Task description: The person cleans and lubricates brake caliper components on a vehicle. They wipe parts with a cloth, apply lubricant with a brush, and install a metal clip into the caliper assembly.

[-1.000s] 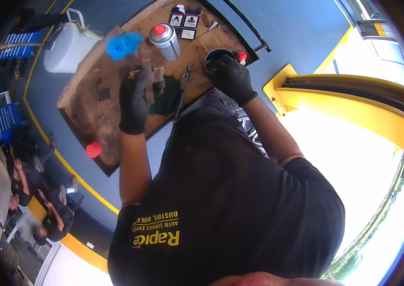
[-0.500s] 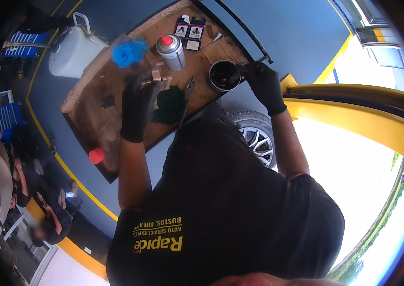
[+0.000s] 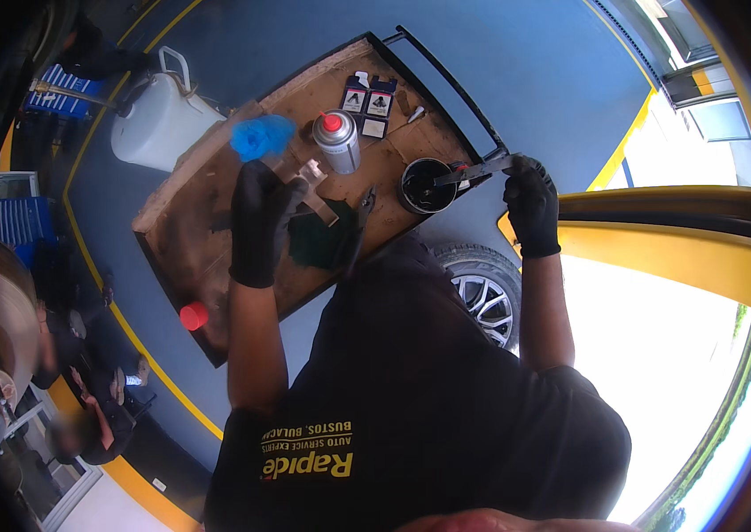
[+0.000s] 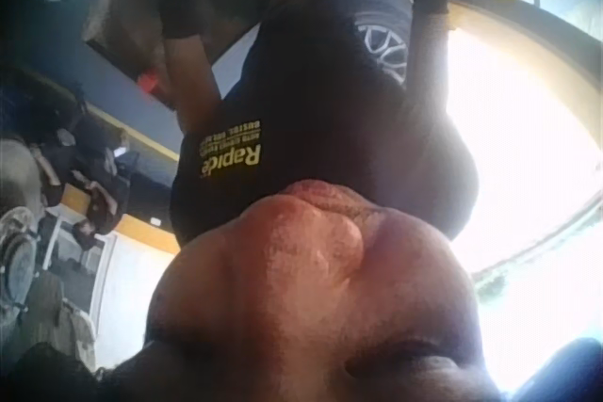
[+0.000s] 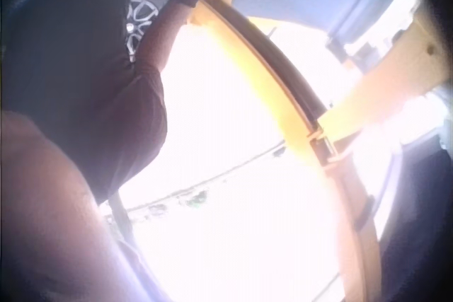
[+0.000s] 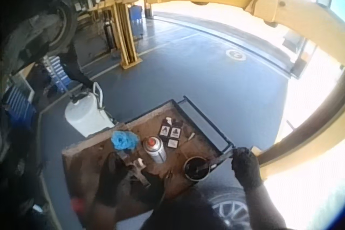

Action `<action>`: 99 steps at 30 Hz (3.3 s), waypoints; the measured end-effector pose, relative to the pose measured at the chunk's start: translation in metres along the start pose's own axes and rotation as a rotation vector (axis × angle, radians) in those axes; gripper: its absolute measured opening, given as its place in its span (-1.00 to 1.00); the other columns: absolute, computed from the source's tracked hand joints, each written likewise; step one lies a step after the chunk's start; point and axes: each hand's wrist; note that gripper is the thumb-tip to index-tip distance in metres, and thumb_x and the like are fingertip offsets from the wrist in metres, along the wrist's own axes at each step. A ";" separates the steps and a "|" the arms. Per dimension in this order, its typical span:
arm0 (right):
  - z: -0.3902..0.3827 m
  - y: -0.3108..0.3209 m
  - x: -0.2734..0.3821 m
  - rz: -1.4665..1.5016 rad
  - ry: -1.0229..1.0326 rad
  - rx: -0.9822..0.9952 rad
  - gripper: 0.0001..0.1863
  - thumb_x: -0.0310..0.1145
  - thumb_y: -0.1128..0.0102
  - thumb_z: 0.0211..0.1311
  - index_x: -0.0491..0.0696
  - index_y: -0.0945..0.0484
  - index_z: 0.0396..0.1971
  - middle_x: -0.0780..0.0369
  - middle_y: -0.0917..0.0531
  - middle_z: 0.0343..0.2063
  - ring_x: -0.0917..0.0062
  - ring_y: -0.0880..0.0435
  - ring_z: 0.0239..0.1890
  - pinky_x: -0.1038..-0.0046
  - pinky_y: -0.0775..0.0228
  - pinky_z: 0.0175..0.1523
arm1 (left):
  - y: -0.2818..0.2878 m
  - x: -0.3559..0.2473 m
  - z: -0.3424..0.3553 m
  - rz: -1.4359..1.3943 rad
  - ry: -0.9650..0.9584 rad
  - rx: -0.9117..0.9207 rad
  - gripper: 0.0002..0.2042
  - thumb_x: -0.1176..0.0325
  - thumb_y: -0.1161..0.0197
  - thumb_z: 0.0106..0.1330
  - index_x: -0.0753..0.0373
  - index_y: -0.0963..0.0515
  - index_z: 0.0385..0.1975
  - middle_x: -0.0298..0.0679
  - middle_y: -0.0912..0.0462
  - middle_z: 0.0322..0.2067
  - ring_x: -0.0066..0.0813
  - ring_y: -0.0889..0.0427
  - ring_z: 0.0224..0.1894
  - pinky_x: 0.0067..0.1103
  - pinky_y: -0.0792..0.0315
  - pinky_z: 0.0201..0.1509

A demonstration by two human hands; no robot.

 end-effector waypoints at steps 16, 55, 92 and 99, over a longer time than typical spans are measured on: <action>0.025 -0.081 0.157 0.496 0.191 0.043 -0.83 -0.47 -0.21 0.44 -0.20 -0.61 -0.07 0.19 -0.66 -0.29 0.58 -0.64 -0.31 0.54 -0.47 -0.20 | -0.011 -0.072 -0.048 0.339 -0.579 -0.370 -0.67 0.51 -0.47 0.14 0.22 -0.37 -0.28 -0.27 -0.55 -0.47 -0.60 -0.59 -0.48 -0.58 -0.48 -0.45; -0.017 -0.107 0.225 0.010 1.169 -0.143 -0.69 -0.44 -0.54 0.01 -0.07 -0.53 -0.32 0.16 -0.70 -0.39 0.41 -0.70 -0.48 0.43 -0.48 -0.49 | -0.018 -0.070 -0.071 0.315 -0.854 -0.605 -0.67 0.64 -0.43 0.16 0.25 -0.33 -0.33 -0.28 -0.52 -0.40 -0.60 -0.55 -0.36 -0.66 -0.41 -0.28; -0.016 -0.110 0.226 0.148 0.890 -0.023 -0.66 -0.51 -0.52 0.02 -0.06 -0.56 -0.21 0.13 -0.70 -0.43 0.32 -0.73 -0.50 0.42 -0.54 -0.42 | -0.010 -0.078 -0.070 0.541 -0.881 -0.628 -0.65 0.51 -0.44 0.07 0.29 -0.49 -0.16 -0.18 -0.64 -0.42 -0.40 -0.69 -0.44 -0.53 -0.53 -0.38; -0.017 -0.121 0.233 0.081 0.980 -0.109 -0.82 -0.53 -0.43 0.04 -0.12 -0.62 -0.34 0.11 -0.71 -0.41 0.33 -0.75 -0.47 0.43 -0.58 -0.35 | -0.007 -0.073 -0.065 0.509 -0.939 -0.642 -0.72 0.50 -0.45 0.08 0.27 -0.44 -0.31 -0.18 -0.59 -0.43 -0.35 -0.62 -0.51 -0.48 -0.48 -0.44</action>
Point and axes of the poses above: each hand's wrist, its own z-axis towards the middle knuckle, its own y-axis out of the back of the hand, x = y × z
